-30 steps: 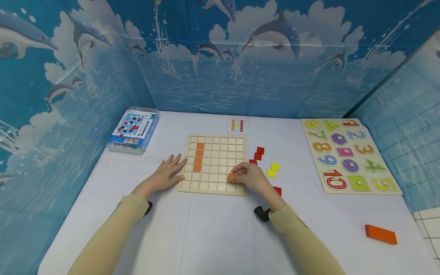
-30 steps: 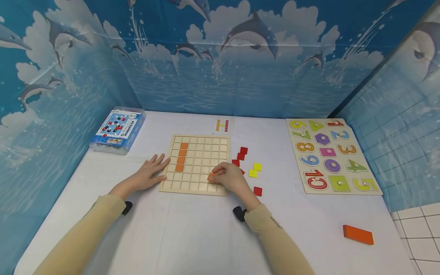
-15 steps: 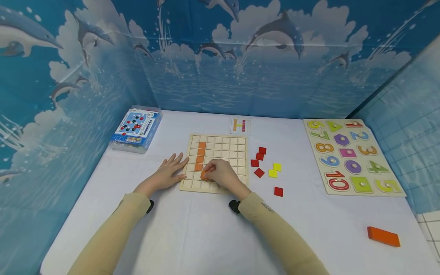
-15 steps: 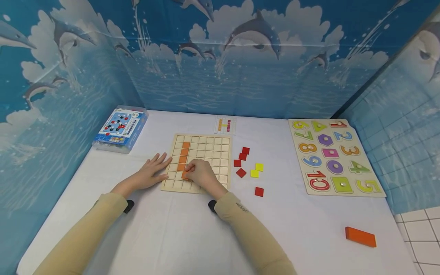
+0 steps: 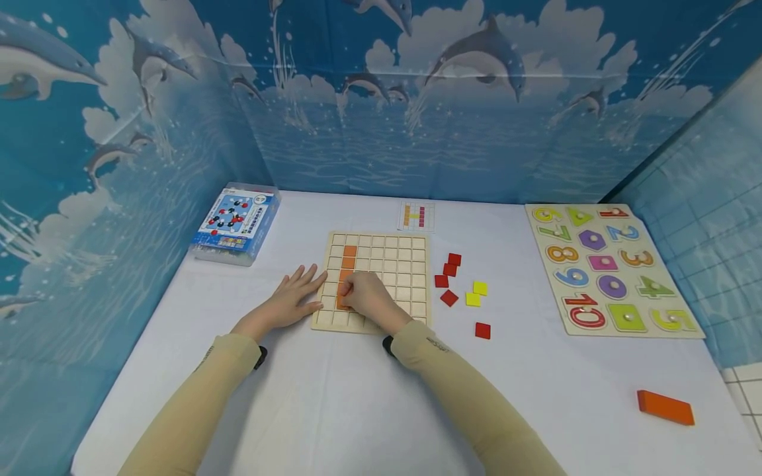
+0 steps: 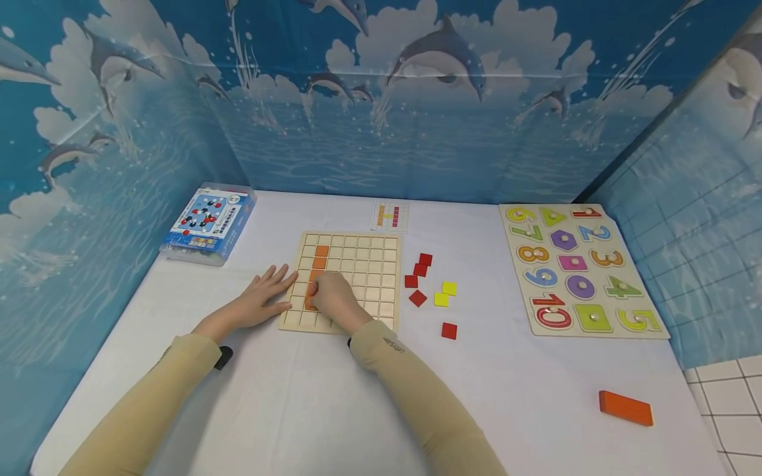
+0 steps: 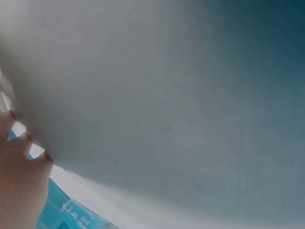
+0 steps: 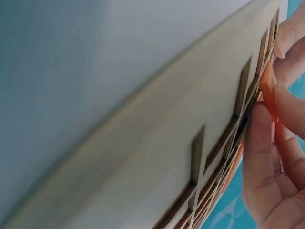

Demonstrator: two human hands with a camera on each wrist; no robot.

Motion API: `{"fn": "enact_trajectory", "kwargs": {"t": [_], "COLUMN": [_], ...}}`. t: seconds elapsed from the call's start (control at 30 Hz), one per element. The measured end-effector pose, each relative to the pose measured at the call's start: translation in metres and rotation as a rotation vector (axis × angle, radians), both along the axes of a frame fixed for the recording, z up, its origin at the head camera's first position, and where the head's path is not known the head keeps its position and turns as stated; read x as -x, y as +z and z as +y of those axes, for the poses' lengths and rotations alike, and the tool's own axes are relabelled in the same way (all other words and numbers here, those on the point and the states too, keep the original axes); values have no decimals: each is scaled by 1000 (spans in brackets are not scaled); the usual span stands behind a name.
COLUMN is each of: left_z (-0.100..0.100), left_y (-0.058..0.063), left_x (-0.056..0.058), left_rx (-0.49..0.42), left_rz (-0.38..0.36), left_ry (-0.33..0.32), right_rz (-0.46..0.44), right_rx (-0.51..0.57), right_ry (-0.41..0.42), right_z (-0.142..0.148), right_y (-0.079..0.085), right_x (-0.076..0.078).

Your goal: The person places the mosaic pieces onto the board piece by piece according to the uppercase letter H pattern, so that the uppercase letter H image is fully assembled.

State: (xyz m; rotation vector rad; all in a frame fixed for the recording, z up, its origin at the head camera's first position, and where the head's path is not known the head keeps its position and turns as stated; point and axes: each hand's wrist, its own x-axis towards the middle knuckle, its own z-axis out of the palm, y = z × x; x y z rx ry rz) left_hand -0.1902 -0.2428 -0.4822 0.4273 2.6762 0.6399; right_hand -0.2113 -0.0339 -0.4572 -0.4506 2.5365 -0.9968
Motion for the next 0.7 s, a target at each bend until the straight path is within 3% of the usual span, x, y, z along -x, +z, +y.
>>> {"fn": "enact_trajectory", "kwargs": {"t": [0.47,0.7], "left_z": [1,0], "left_y": [1,-2], "left_x": [0,1], "left_rx": [-8,-7], "left_rz": [0,-1], "left_ry": [-4,-4], "right_rz": [60,9], "right_rx": [-67,-13], "right_ry": [17,0], "right_z": [-6,1], "right_y": [-1,0], "right_x": [-3,-4]}}
